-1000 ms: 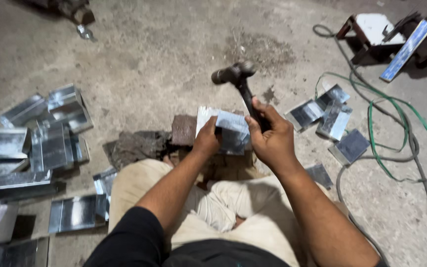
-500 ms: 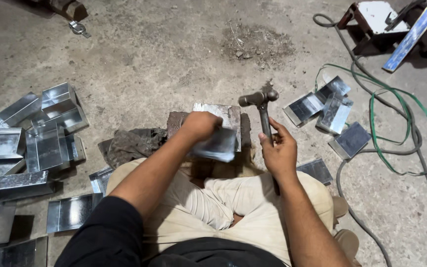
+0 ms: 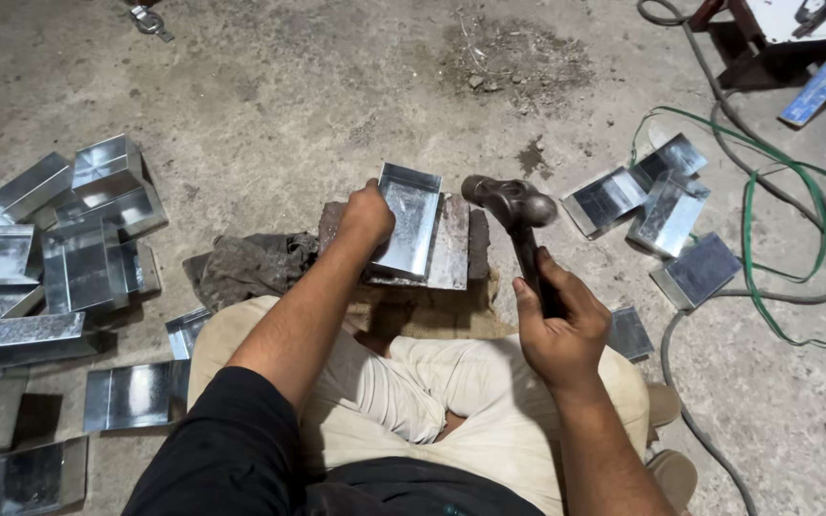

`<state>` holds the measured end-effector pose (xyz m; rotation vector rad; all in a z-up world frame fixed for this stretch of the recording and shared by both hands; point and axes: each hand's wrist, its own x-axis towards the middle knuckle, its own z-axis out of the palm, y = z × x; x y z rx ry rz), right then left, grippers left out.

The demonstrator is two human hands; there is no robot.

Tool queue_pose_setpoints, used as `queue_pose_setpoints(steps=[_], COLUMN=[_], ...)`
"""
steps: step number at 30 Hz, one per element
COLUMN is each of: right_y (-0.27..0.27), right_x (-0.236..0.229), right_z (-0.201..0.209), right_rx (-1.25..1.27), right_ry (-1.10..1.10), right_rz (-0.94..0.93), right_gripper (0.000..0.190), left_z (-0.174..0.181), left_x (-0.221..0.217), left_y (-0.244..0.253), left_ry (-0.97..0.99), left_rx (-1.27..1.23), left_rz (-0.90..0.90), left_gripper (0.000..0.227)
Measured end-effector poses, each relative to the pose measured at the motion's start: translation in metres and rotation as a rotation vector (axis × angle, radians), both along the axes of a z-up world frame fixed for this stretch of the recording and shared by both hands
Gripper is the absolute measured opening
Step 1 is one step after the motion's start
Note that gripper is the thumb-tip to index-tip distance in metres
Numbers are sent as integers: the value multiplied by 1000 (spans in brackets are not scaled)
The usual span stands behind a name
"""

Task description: The person sits on the floor and repeatedly hammers rectangular metal pieces placed on a block. They pick up each piece, position it, strike it with a hammer, and then set it aside.

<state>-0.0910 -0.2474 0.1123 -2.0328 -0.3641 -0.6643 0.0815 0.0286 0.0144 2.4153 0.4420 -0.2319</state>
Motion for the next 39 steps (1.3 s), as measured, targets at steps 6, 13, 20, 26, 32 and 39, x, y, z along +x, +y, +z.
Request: queue_pose_setpoints(steps=[6,13,20,26,32,39], right_y=[28,33,30,15,8,8], right_x=[13,-2,7,11,21,20], right_z=[-16,1,-34,-66,-78,-81], right_rx=[-283,-270,-307,-236,-240,-215], right_ry=[252,300,338,419,700,650], right_rz=[139,56,74,-16,-59,-34], right_gripper=[40,38,36,40,42,47], left_z=[7,-4,-19,16,54,45], left_x=[-6,10,3,-20,-36,-32], left_y=[-5,-4,6,2,-20,-14], left_ry=[12,20,17,-83,-135,-122], left_rx=[9,22,12,77,526,552], left_rz=[19,-1,17,-41,-903,-869], left_gripper=[47,41,50,82,89,48])
